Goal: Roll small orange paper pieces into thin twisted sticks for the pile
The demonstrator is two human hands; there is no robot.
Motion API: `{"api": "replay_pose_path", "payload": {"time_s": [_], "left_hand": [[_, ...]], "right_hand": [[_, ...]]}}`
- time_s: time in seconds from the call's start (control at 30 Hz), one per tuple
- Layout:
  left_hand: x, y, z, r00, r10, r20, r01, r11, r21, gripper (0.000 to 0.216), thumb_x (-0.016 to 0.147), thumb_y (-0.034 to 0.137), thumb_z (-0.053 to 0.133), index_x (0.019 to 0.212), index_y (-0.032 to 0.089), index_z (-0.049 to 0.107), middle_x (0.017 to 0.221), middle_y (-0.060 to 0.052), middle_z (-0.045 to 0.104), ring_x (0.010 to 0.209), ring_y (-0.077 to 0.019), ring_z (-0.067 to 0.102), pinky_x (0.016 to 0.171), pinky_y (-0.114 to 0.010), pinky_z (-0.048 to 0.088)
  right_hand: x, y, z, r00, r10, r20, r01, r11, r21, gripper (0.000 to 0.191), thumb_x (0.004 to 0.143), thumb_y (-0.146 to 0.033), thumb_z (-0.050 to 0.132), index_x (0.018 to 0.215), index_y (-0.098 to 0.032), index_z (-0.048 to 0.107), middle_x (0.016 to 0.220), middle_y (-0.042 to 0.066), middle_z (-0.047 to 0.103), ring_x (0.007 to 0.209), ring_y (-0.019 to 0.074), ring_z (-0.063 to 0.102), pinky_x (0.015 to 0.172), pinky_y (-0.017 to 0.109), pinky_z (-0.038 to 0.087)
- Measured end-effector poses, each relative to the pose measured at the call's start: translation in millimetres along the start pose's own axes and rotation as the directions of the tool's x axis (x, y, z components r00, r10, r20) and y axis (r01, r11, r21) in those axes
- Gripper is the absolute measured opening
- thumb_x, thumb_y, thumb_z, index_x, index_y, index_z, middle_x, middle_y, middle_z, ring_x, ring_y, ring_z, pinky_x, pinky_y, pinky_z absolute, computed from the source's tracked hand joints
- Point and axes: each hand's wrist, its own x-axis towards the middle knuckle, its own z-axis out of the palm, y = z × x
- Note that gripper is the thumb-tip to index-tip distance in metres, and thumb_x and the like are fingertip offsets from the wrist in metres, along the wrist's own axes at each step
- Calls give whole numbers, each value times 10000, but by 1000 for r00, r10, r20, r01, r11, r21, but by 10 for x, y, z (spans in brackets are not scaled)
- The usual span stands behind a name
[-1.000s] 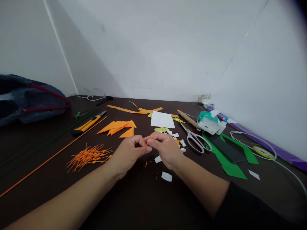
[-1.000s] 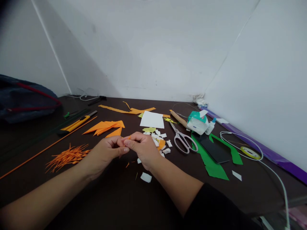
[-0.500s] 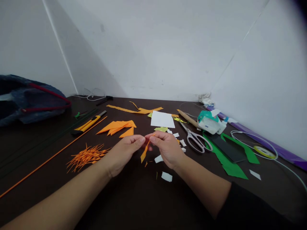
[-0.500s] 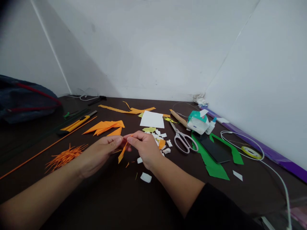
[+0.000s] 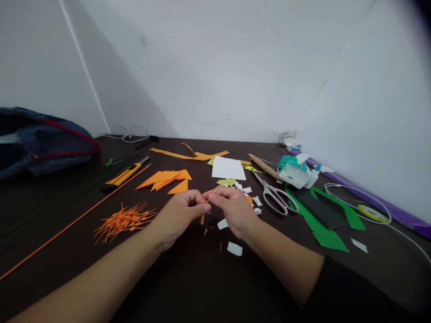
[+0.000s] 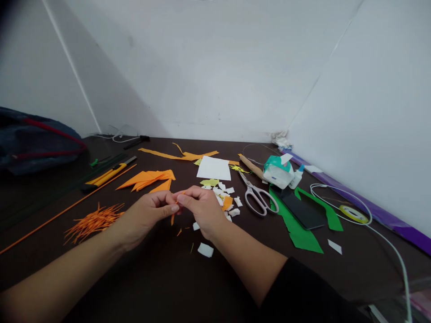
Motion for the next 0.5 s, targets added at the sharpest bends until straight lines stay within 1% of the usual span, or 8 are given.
{"api": "replay_pose_path", "payload": {"time_s": [0.13,0.27,0.33,0.43,0.5], "left_hand": [[-10,7,13,995,-9,-100,24,988,150,221,683,314,612,610,185,447,556,57,429,540,-109,403,541,-249,302],[-30,68,40,982,46,-181,23,932,362,239,649,295,629,577,189,427,547,58,418,542,-112,392,532,-248,292],[-37,101,54,972,87,-219,19,897,441,238,645,291,626,572,192,423,545,57,424,539,-115,395,524,-247,290],[-39,123,67,955,139,-262,-1,886,464,204,632,277,637,622,199,449,583,51,484,566,-126,442,541,-250,323],[-36,119,71,957,138,-257,-10,897,442,171,638,278,641,680,198,496,630,35,541,603,-141,488,577,-263,357]], "right_hand": [[-1,-1,14,999,13,-39,-14,999,-45,38,678,-226,640,662,-217,673,742,3,645,747,150,559,760,334,412],[2,2,30,996,51,-72,-54,998,-45,48,683,-247,643,671,-215,676,748,10,649,720,141,551,743,323,411],[3,8,33,994,61,-87,-64,997,-33,49,682,-253,645,670,-212,669,742,14,644,695,136,542,724,316,412],[4,28,29,994,58,-95,-59,998,-1,69,674,-259,653,640,-204,631,708,7,615,657,127,517,685,304,404],[6,49,25,993,45,-111,-44,999,10,131,666,-279,663,605,-198,580,640,-12,559,615,119,479,642,290,389]]}}
